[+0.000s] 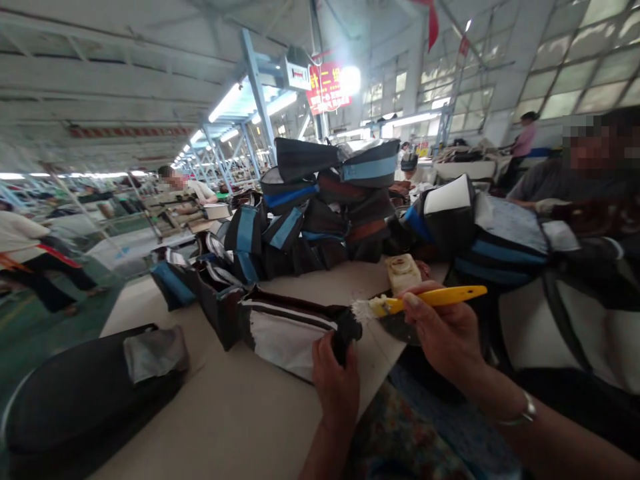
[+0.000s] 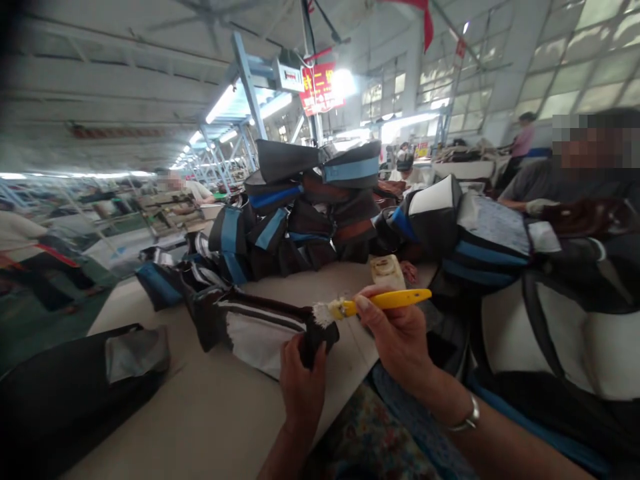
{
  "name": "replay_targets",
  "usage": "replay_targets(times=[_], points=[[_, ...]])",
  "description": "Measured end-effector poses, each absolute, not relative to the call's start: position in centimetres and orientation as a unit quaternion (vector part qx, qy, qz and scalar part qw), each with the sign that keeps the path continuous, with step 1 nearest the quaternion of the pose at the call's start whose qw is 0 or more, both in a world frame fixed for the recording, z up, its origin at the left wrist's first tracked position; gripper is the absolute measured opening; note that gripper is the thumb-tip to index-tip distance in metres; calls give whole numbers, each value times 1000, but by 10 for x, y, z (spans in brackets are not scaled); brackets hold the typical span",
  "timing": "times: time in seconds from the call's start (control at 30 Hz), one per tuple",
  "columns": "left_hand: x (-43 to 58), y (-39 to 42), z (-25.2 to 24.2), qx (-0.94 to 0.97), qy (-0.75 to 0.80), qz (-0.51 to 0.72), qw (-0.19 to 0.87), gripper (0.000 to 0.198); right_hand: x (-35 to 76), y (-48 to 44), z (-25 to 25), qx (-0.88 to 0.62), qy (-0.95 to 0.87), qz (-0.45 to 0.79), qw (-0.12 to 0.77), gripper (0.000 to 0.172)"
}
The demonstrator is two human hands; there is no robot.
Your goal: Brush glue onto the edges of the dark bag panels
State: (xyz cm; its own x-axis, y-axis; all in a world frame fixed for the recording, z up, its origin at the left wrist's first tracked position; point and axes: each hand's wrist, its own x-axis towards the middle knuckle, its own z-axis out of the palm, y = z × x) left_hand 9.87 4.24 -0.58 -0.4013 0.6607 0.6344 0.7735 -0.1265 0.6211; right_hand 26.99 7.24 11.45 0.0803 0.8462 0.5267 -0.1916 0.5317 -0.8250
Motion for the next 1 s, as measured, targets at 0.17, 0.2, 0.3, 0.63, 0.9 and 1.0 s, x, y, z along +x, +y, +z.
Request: replay_targets(times=[0.17,0.2,0.3,0.63,0.9,1.0], points=[[77,31,12,-574,-626,-526,38,23,280,79,117,-273,-691,248,621,3],[73,25,18,-581,-622,-524,33,22,277,80,121,-241,-718,239,607,4],[63,10,37,-603,-613,-510,14,21,258,81,137,-121,-785,234,561,6],[43,-17,70,-571,-635,-506,-120,23,254,103,168,-30,-916,109,384,4],[40,-18,74,-563,-640,-505,-139,25,236,92,171,5,-912,131,388,6],[36,-20,71,-554,-655,-499,-121,26,240,94,175,-36,-911,110,396,7]])
